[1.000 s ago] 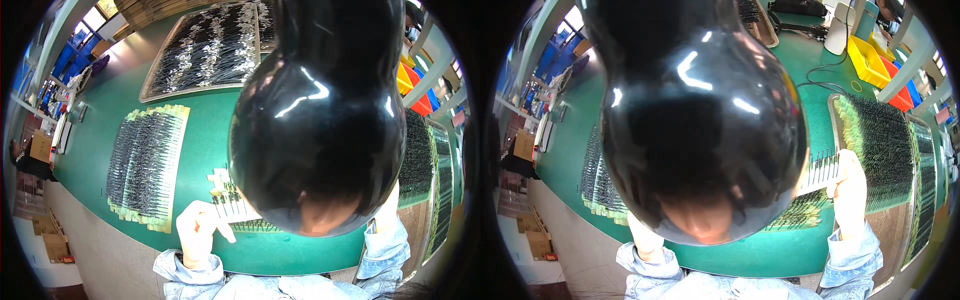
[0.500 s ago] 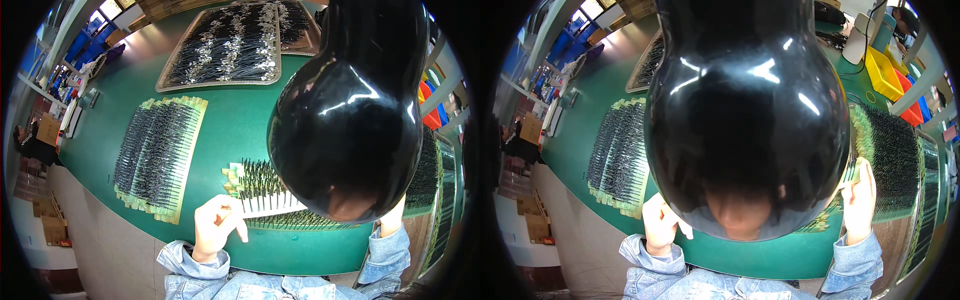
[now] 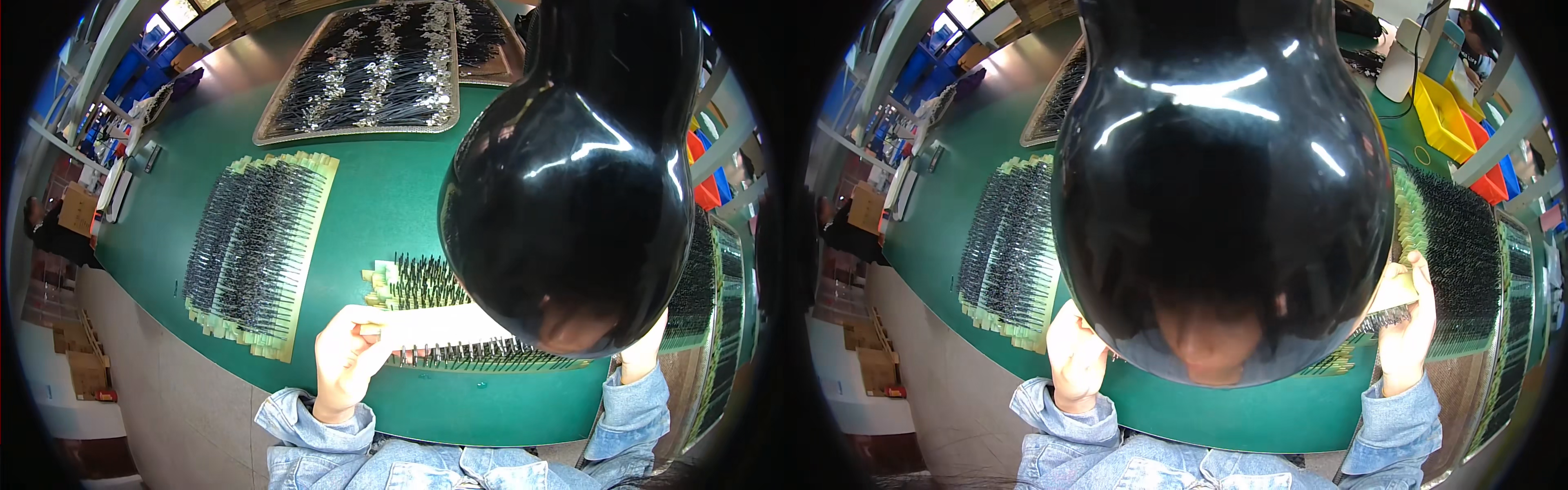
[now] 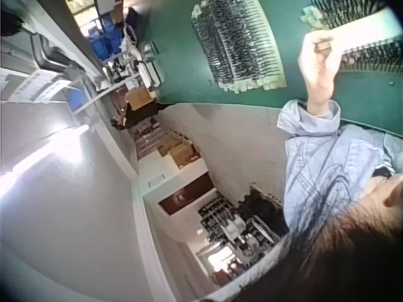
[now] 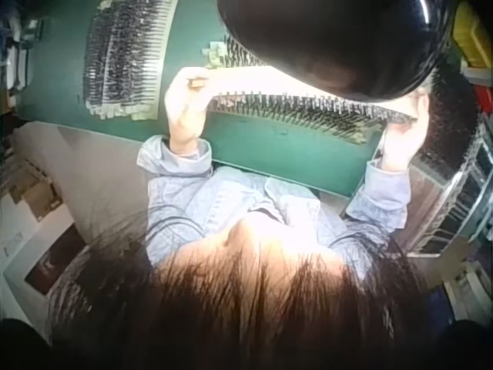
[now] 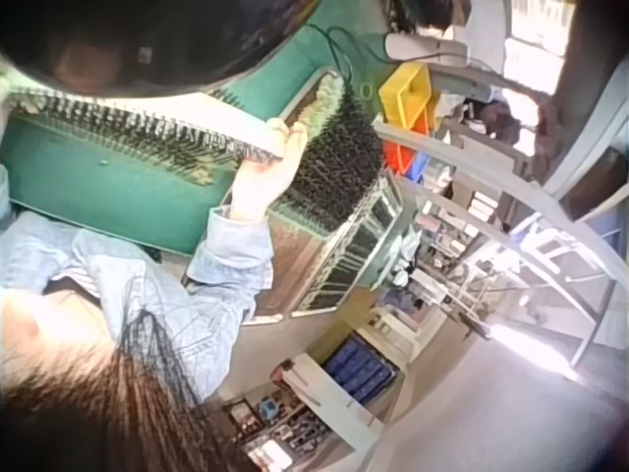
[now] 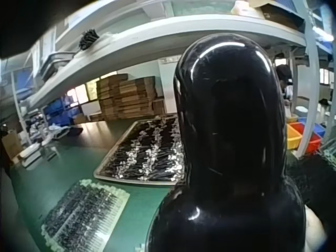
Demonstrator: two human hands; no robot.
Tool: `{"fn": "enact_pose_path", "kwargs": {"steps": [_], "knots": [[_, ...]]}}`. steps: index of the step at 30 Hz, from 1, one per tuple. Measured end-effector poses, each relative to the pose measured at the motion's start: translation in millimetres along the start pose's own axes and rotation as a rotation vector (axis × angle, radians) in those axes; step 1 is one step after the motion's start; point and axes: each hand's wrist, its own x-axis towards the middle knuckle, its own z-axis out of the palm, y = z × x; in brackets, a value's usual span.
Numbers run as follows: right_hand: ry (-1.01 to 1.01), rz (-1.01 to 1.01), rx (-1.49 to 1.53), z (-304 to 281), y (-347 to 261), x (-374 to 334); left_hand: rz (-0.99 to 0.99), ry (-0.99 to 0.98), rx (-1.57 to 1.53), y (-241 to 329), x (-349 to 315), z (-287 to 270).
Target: The person positions a desk lamp over the table, moves eyelash strips from a tray to the surface, and handles individual lash fibers by hand. The person then lifts and turns each strip of eyelashes under the lamp light.
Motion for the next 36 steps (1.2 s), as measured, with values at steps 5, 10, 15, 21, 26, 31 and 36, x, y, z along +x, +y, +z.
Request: {"fn": "enact_pose_path", "kwargs": {"steps": [5,10,15,21,26,31,36], "knots": [[0.097,-0.037,-0.04,-4.8,3.8,2.1,0.074,0.021,0.026,-4.8,-0.3,-1.5],[0.094,-0.036,-0.115,-0.2,3.4,-1.7,0.104,0.033,-0.015,-3.1,0.5,2.0],[0.025,-0.074,-0.117,4.0,3.8,-3.7,0.112,0.12,0.019,-2.5,2.1,7.1],[0.024,-0.049,-0.088,1.4,1.9,-4.5,0.089,0.126,-0.069,-4.7,3.3,6.2],[-0.074,-0.078,-0.123,4.0,3.6,-7.3,0.09,0.191,-0.058,-6.2,3.0,7.1],[-0.172,-0.091,-0.127,3.6,4.6,-7.8,0.095,0.309,-0.097,-6.6,4.4,9.2],[-0.34,-0.073,-0.145,-1.2,-0.3,-9.3,0.121,0.303,-0.123,-9.8,3.3,0.1]]}}
